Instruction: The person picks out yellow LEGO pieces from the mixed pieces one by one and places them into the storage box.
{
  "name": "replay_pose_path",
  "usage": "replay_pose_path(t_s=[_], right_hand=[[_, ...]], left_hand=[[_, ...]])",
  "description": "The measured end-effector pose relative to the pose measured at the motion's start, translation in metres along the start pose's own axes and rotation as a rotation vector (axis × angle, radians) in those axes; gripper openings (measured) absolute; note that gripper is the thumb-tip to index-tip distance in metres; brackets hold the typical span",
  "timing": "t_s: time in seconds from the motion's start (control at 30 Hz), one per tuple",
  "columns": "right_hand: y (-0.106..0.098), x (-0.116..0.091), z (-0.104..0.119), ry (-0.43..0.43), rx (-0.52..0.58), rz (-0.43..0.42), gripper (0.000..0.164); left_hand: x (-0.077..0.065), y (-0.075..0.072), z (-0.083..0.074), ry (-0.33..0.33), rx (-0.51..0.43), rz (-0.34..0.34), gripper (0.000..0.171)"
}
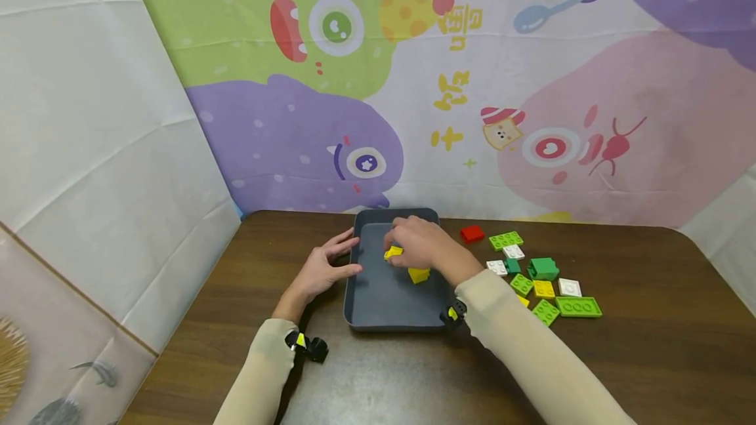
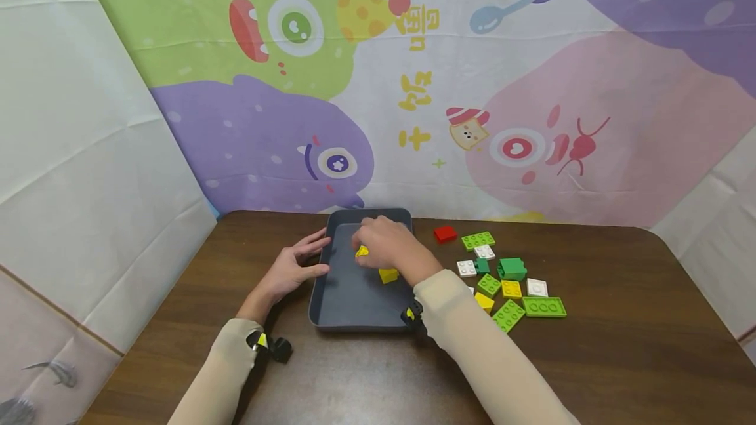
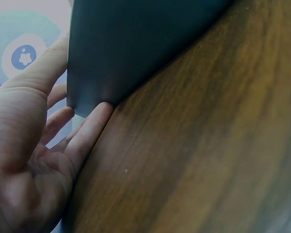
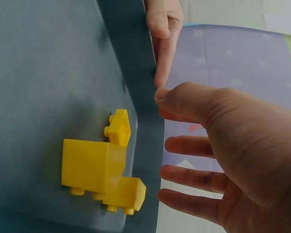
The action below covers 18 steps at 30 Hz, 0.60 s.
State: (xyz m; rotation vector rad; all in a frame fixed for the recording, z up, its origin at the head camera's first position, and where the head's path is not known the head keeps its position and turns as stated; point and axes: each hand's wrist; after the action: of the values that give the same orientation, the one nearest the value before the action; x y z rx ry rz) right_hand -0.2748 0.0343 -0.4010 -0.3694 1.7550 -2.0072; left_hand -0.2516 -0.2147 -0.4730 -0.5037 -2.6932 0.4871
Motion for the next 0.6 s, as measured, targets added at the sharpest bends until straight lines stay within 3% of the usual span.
replay_pose_path(t_s=[0.6], right_hand=[[0.007, -0.026, -0.003, -0.01, -0.097, -0.093, 0.03]], left_hand=[[0.001, 0.001, 0.001, 0.013, 0.01, -0.001, 0.065]])
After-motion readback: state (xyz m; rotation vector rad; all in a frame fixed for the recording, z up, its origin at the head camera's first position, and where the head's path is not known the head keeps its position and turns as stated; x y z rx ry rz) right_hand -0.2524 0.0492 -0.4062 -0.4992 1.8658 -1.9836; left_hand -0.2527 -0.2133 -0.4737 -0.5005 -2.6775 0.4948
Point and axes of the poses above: each hand's wrist, its own x-axis towards the middle knuckle, its own y-axis out of the palm, z = x × y, and after that the axes turned 10 degrees about y, right-handed
